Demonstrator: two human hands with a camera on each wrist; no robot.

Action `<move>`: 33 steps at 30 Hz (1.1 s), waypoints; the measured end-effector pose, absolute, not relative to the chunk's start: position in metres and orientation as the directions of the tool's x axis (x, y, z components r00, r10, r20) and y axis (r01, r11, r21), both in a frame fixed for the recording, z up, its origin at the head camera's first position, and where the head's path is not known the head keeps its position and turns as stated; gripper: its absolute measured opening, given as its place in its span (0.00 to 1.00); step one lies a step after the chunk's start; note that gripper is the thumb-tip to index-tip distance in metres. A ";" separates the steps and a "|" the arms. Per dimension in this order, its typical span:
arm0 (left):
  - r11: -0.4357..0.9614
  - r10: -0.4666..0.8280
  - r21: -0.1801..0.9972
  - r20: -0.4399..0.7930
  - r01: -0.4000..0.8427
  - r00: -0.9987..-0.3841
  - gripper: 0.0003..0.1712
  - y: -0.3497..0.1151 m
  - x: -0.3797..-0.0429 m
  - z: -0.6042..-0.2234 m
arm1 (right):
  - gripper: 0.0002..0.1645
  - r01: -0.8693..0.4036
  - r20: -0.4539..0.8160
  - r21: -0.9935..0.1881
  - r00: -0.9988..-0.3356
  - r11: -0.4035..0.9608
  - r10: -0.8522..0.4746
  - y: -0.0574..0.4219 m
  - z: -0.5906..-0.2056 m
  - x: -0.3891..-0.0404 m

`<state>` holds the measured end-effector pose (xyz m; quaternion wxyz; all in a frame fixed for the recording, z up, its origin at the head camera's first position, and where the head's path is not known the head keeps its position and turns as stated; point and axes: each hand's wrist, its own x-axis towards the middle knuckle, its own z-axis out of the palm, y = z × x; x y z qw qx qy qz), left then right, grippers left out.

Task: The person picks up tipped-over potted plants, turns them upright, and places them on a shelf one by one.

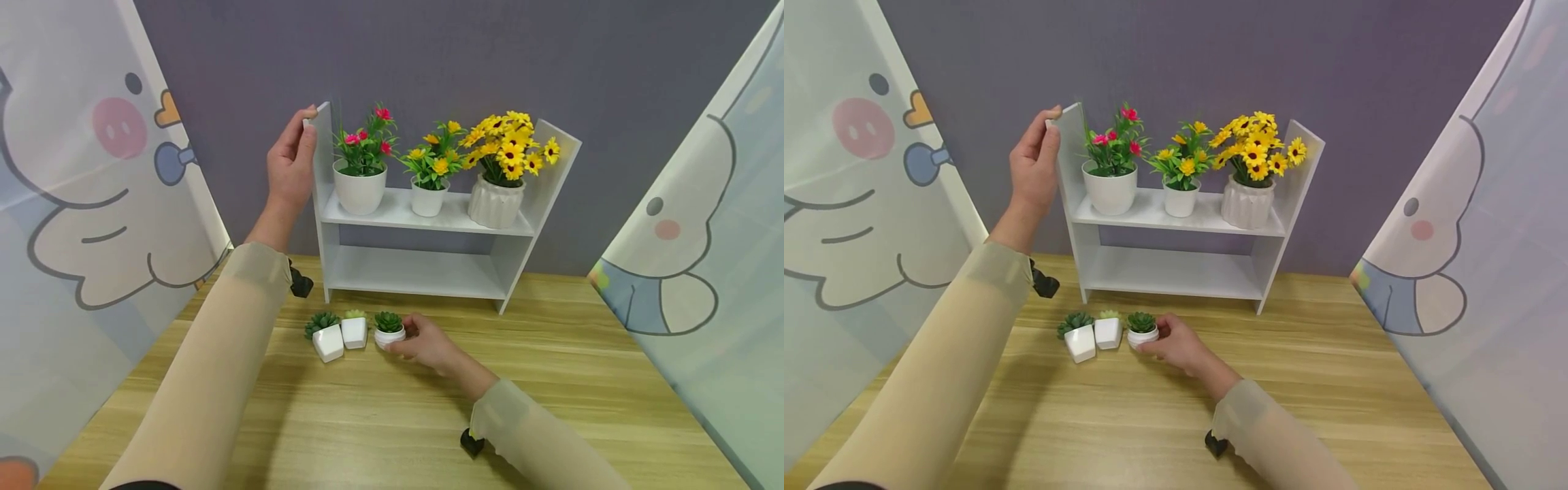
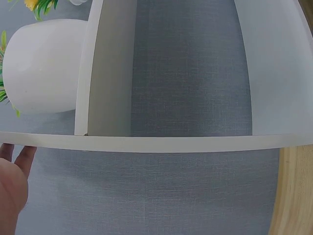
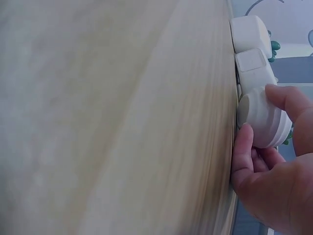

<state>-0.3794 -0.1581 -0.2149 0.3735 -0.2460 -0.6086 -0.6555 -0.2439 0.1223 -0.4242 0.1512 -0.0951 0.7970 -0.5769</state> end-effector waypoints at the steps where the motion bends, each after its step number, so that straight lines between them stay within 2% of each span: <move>1: 0.020 -0.190 0.613 0.778 0.790 -0.599 0.22 -0.158 -0.380 -0.215 | 0.31 0.017 -0.127 -0.949 -0.933 0.313 -0.335 0.123 -0.425 -0.244; 11: 0.018 -0.196 0.600 0.786 0.800 -0.586 0.22 -0.159 -0.382 -0.215 | 0.31 -0.001 -0.119 -0.946 -0.930 0.325 -0.348 0.125 -0.428 -0.246; 23: 0.005 -0.193 0.600 0.786 0.800 -0.588 0.22 -0.157 -0.380 -0.215 | 0.43 -0.006 -0.125 -0.933 -0.932 0.361 -0.340 0.125 -0.431 -0.248; 33: 0.001 -0.205 0.602 0.782 0.799 -0.589 0.21 -0.157 -0.379 -0.215 | 0.46 -0.003 -0.137 -0.933 -0.922 0.359 -0.362 0.124 -0.431 -0.249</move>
